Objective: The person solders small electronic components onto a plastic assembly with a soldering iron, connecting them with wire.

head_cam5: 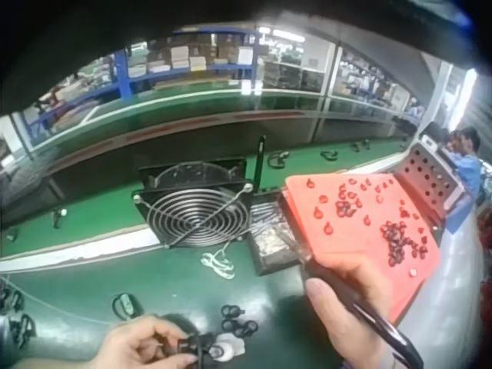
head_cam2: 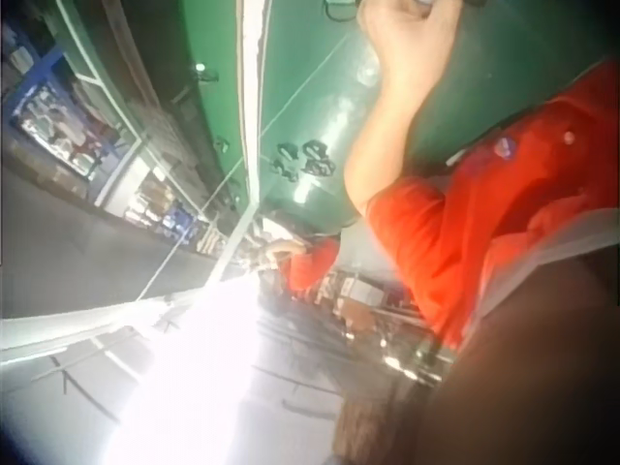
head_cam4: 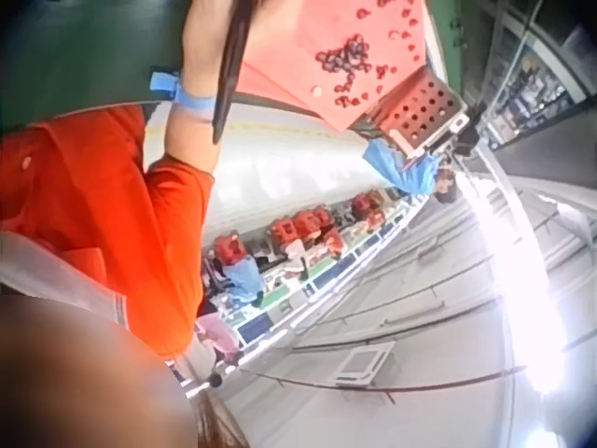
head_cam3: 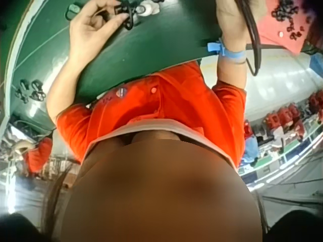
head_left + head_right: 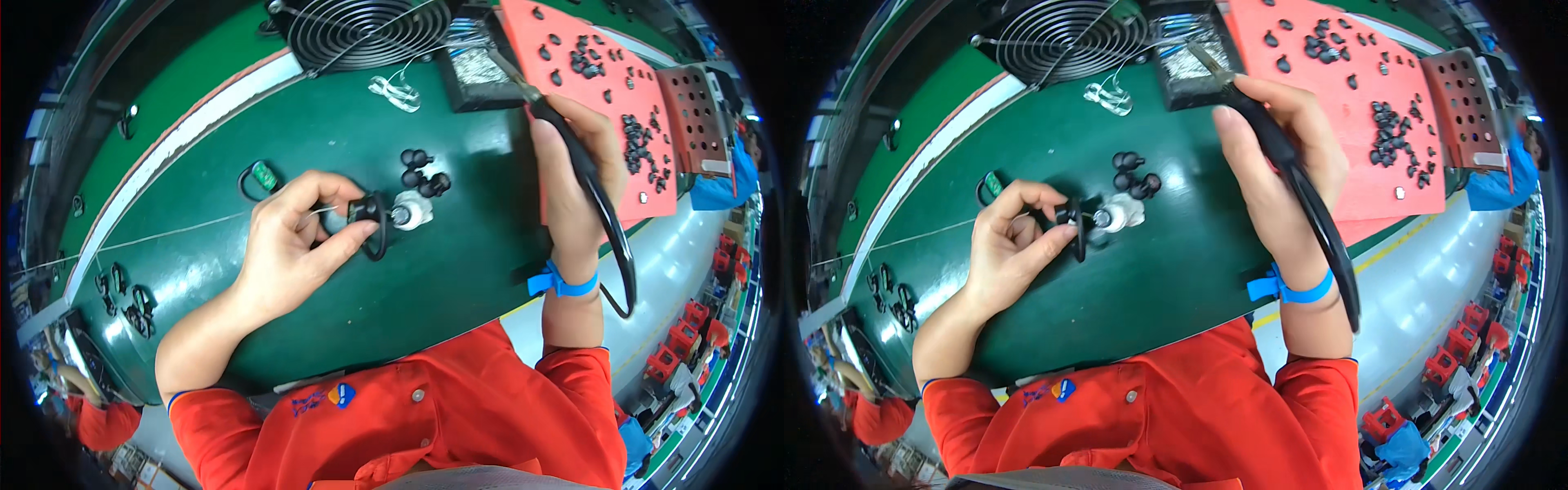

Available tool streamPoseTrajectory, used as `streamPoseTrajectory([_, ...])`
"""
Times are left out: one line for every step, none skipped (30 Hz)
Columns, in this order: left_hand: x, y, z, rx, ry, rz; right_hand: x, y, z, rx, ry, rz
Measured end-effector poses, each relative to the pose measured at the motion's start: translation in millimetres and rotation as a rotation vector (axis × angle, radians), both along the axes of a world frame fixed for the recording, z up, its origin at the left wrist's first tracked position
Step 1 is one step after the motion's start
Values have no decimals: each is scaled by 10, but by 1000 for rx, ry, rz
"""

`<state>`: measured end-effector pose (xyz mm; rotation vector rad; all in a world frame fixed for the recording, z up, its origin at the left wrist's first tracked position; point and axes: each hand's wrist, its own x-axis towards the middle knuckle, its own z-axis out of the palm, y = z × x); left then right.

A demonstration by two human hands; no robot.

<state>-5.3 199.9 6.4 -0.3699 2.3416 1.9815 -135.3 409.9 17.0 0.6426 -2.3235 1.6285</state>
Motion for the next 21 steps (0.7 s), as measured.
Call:
streamPoseTrajectory([6,-10,-10,-6,-15,5,85,18,49,17,25,-2])
streamPoseTrajectory([6,-19,-26,-52,1,-26,140,29,53,45,109,0])
streamPoseTrajectory([11,-25,-33,-98,18,-57,211,55,79,95,154,32])
streamPoseTrajectory([6,-22,-39,-108,23,-61,251,96,63,85,181,110])
streamPoseTrajectory([5,-20,-42,-110,15,-60,271,121,34,76,210,187])
streamPoseTrajectory([4,-20,-43,-109,6,-39,281,106,-75,-62,234,253])
streamPoseTrajectory([2,-17,-40,-108,-1,-21,304,89,-113,-102,293,282])
streamPoseTrajectory([1,-14,-37,-107,-4,-23,338,105,-123,-99,299,306])
streamPoseTrajectory([-1,-10,-35,-113,15,-24,384,126,-123,-96,305,329])
streamPoseTrajectory([5,-10,-37,-119,35,-23,421,135,-127,-106,293,355])
streamPoseTrajectory([10,-10,-41,-119,32,-22,452,143,-129,-116,282,381])
streamPoseTrajectory([15,-8,-45,-117,39,-19,478,152,-133,-109,271,406])
streamPoseTrajectory([13,-6,-50,-114,47,-17,496,162,-130,-101,263,429])
streamPoseTrajectory([9,-9,-61,-113,48,-19,512,168,-125,-99,263,428])
streamPoseTrajectory([5,-13,-79,-162,94,-33,526,171,-119,-82,277,442])
streamPoseTrajectory([12,-19,-99,-214,135,-41,533,166,-126,-70,287,463])
streamPoseTrajectory([19,-17,-118,-216,132,-38,534,169,-125,-73,284,466])
streamPoseTrajectory([24,-13,-136,-195,176,-10,528,175,-118,-45,292,498])
streamPoseTrajectory([21,-8,-145,-169,224,14,531,183,-105,-12,302,526])
streamPoseTrajectory([17,-8,-147,-168,224,12,542,175,-103,-10,305,519])
streamPoseTrajectory([14,-8,-149,-188,239,13,544,176,-99,-9,304,518])
